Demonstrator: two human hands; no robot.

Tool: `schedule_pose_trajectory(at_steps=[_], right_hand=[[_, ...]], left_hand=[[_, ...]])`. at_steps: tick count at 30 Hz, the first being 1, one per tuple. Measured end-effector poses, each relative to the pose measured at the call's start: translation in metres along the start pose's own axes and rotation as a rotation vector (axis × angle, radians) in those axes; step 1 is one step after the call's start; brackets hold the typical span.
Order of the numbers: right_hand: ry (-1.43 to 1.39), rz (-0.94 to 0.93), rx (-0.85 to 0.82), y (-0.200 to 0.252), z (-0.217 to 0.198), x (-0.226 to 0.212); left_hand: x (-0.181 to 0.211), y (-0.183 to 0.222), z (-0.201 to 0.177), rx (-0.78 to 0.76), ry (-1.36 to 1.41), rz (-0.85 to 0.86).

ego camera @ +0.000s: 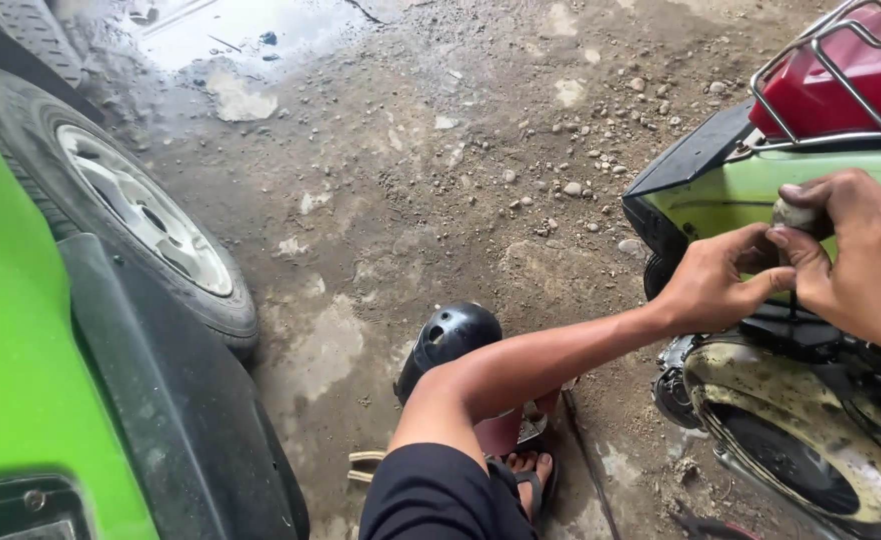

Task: Servicing the spark plug and inspecting electrical connections on a vintage scooter engine.

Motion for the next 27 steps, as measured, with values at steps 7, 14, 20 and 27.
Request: schedule_pose_trajectory(at_steps=[7, 14, 20, 27], right_hand=[[0.068, 0.039, -0.152, 0.007, -0.026, -0.002], [0.064, -0.048, -0.199, -0.007, -0.023, -0.002], [0.004, -0.031, -0.2, -0.009, -0.018, -0.014], [0.127, -0.001, -0.176, -0.01, -0.019, -0.026]], left_hand=[[-0.023, 0.003, 0.023, 0.076, -0.017, 0.316], [0.005, -0.009, 0.008, -0.007, 0.231, 0.298], [-0.007, -0.006, 0.011, -0.083, 0.341, 0.281], [-0.003, -0.008, 0.002, -0.122, 0.149, 0.295]])
Point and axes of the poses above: each hand's wrist, its own y-axis away from the middle knuckle, its own z-axis out of the palm, x = y × z, the point moved 6 cm from there along -y, towards the middle knuckle, and after that the axes turned 6 degrees about z, right-handed, at the moved point
